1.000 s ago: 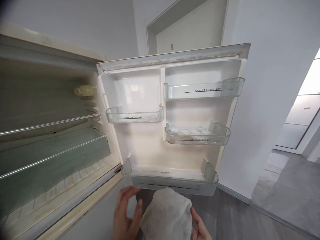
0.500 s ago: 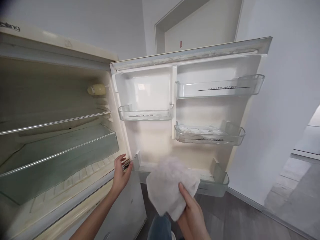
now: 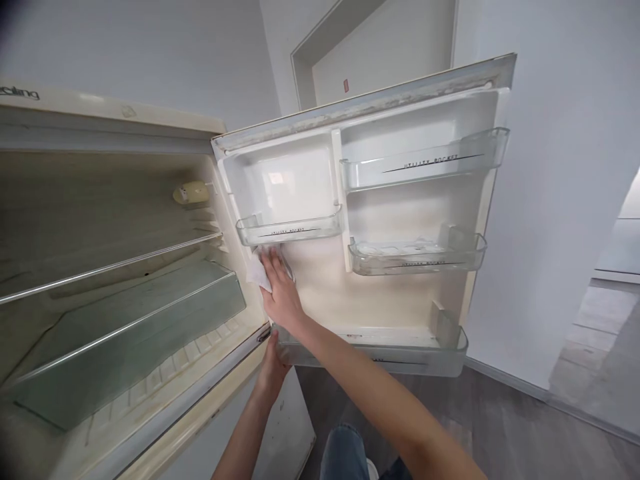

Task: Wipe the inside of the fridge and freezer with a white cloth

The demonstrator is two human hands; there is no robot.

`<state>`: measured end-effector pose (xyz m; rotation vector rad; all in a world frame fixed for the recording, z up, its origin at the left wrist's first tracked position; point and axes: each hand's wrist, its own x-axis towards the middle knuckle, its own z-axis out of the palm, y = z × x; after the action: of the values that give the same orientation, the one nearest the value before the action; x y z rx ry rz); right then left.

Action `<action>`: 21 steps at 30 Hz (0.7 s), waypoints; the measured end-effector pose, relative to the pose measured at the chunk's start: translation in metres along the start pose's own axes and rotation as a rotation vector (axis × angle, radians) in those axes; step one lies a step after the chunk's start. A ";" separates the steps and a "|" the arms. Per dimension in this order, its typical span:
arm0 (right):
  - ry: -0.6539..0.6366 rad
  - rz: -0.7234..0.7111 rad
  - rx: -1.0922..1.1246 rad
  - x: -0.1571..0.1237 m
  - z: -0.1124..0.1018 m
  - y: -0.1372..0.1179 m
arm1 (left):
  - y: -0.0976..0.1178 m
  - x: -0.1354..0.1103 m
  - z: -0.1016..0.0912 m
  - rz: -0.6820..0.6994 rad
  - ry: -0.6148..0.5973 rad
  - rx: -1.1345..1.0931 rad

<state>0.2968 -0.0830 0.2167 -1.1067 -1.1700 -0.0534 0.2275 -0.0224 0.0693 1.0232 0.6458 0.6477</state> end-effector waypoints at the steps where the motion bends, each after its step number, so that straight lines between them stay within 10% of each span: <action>1: 0.018 -0.008 0.036 0.005 0.007 0.002 | 0.000 0.001 0.000 -0.029 -0.023 -0.007; 8: 0.023 0.080 0.030 -0.014 0.015 0.021 | 0.001 0.002 0.000 -0.090 -0.021 -0.008; 13: 0.068 0.517 0.067 -0.028 -0.012 0.052 | 0.004 -0.005 0.004 -0.093 -0.048 -0.002; 17: 0.227 0.700 0.220 -0.026 -0.035 0.044 | -0.003 0.002 0.005 -0.105 0.029 -0.025; 21: 0.679 0.536 0.333 -0.036 -0.042 0.020 | -0.010 0.010 0.005 -0.099 0.056 -0.033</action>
<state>0.3214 -0.1205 0.1776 -0.9587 -0.2448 0.1659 0.2391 -0.0214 0.0607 0.9388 0.7284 0.5998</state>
